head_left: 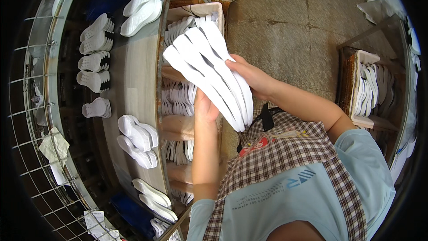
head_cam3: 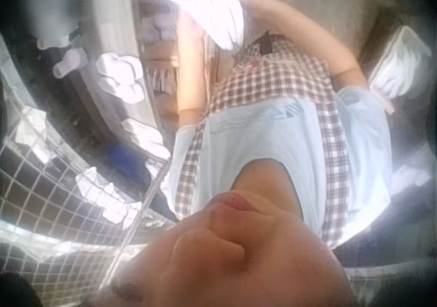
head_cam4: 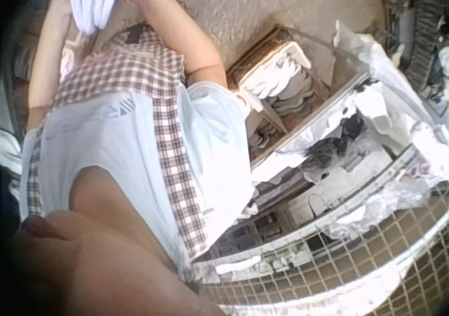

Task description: The person repeatedly picks up white and black slippers from bins, turns them over to view the soles, and places them back. The person also uses a small tool to scrape or clean the sole of one slipper before returning it to the bin.

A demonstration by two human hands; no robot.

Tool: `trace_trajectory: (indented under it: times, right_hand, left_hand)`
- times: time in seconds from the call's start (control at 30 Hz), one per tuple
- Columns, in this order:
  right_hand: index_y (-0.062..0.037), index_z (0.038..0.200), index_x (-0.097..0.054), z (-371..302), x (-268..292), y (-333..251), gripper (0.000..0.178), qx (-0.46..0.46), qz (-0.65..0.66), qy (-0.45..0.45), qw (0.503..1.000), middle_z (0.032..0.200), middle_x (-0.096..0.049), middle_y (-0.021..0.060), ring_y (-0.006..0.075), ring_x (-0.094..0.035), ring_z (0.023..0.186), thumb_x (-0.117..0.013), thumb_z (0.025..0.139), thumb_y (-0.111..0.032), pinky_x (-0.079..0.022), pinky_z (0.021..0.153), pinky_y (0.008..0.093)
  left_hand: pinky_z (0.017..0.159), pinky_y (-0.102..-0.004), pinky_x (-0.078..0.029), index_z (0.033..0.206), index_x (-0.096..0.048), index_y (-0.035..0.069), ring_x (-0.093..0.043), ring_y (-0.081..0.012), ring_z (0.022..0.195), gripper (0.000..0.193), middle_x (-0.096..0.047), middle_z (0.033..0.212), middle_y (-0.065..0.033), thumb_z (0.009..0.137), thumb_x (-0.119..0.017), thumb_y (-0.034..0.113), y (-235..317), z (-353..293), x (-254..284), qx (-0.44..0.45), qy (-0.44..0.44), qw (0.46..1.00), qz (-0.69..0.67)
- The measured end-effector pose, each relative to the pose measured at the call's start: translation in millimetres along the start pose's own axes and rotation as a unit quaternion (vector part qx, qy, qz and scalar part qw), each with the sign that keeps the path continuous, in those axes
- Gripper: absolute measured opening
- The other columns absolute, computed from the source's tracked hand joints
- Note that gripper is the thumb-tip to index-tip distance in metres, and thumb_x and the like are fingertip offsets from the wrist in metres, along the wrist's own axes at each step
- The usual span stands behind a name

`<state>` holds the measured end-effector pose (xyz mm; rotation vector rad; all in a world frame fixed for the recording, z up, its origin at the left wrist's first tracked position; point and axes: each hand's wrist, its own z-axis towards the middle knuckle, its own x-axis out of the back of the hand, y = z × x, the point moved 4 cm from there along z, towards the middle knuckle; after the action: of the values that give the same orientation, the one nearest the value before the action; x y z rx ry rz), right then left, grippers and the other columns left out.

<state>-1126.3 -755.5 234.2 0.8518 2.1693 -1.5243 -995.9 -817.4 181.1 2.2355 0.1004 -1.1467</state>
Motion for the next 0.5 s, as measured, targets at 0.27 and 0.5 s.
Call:
trace_trajectory:
  times: [0.27, 0.5]
  right_hand:
    - [0.0031, 0.14, -0.018, -15.6, 3.4, -7.0, 0.077, 0.155, -0.202, -0.061, 0.965, 0.139, -0.026, 0.0217, 0.0298, -0.028, 0.13, -0.057, 0.087, -0.037, -0.026, 0.106, 0.0381]
    - [0.0059, 0.139, -0.019, -29.7, 6.6, -10.8, 0.108, 0.159, -0.292, -0.06, 0.941, 0.14, -0.022, 0.0228, 0.0344, -0.024, 0.131, -0.079, 0.064, -0.045, -0.024, 0.108, 0.0403]
  left_hand:
    - [0.085, -0.0378, -0.053, 0.128, -0.042, -0.003, -0.057, -0.0254, 0.106, 0.05, -0.054, 0.121, -0.0143, 0.088, -0.059, 0.021, 27.6, -16.9, -23.9, -0.136, -0.046, 0.984, 0.108]
    - [0.088, -0.0331, -0.049, 0.132, -0.037, -0.003, -0.052, -0.0239, 0.113, 0.047, -0.049, 0.127, -0.0138, 0.092, -0.052, 0.018, 36.5, -21.2, -57.4, -0.18, -0.004, 0.971, 0.156]
